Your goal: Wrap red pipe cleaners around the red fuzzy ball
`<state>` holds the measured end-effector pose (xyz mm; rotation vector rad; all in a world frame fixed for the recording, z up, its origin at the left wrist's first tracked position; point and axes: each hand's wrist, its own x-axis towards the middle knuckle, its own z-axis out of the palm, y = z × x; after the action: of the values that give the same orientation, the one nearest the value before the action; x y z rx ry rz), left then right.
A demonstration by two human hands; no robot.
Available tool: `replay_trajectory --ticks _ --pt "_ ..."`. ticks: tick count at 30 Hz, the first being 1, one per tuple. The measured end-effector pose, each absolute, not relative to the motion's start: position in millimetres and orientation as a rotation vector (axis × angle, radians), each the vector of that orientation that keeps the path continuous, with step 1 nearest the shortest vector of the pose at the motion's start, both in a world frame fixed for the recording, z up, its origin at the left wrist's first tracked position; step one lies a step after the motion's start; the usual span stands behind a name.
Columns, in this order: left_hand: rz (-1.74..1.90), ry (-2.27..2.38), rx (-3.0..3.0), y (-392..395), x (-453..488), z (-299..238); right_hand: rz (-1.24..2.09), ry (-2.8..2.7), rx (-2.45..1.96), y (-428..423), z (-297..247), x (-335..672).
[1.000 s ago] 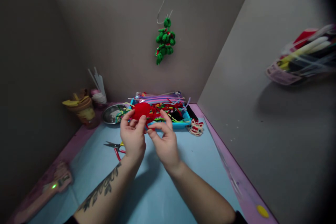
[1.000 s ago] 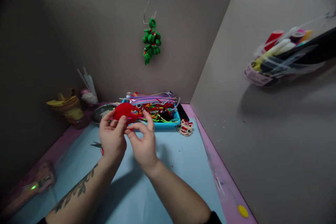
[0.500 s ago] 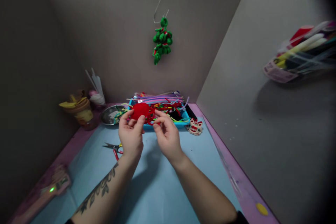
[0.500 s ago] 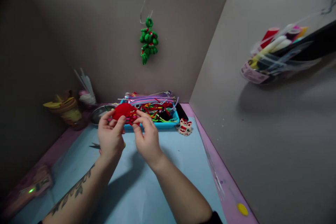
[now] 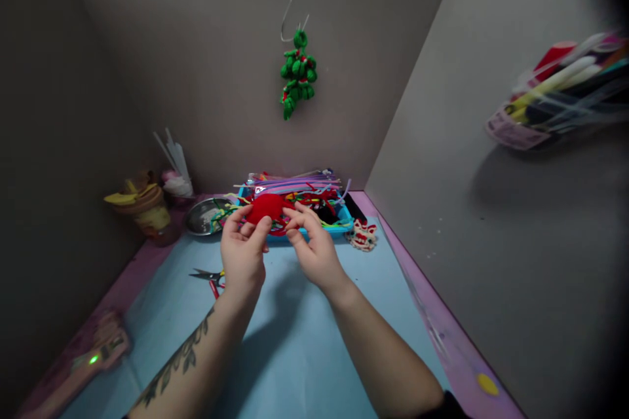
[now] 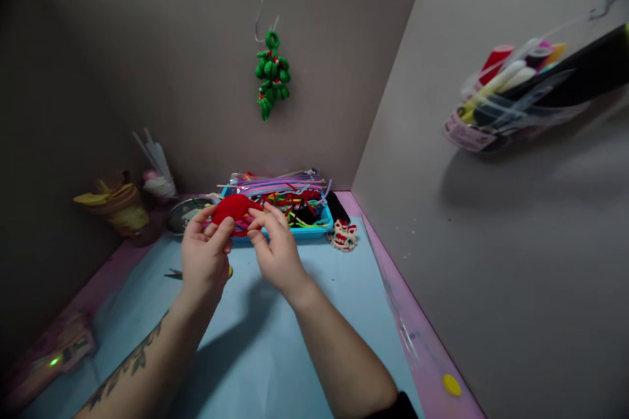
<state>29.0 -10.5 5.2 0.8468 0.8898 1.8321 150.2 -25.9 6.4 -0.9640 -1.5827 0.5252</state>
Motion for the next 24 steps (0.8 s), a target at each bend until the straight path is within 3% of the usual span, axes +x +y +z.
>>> replay_trajectory --ticks 7,14,19,24 --pt "1.905 0.999 0.96 -7.6 24.5 6.5 0.881 -1.407 -0.784 -25.7 10.6 155.2" --pt "1.871 1.041 1.134 -8.7 25.7 1.2 1.034 -1.166 -0.727 -16.8 9.2 162.5" --pt "1.83 0.955 0.91 4.6 18.0 -1.1 1.001 -0.941 -0.709 -6.5 10.7 183.7" --pt "1.829 0.98 0.913 6.6 17.7 -1.9 0.812 -1.367 -0.981 -14.0 14.6 179.3"
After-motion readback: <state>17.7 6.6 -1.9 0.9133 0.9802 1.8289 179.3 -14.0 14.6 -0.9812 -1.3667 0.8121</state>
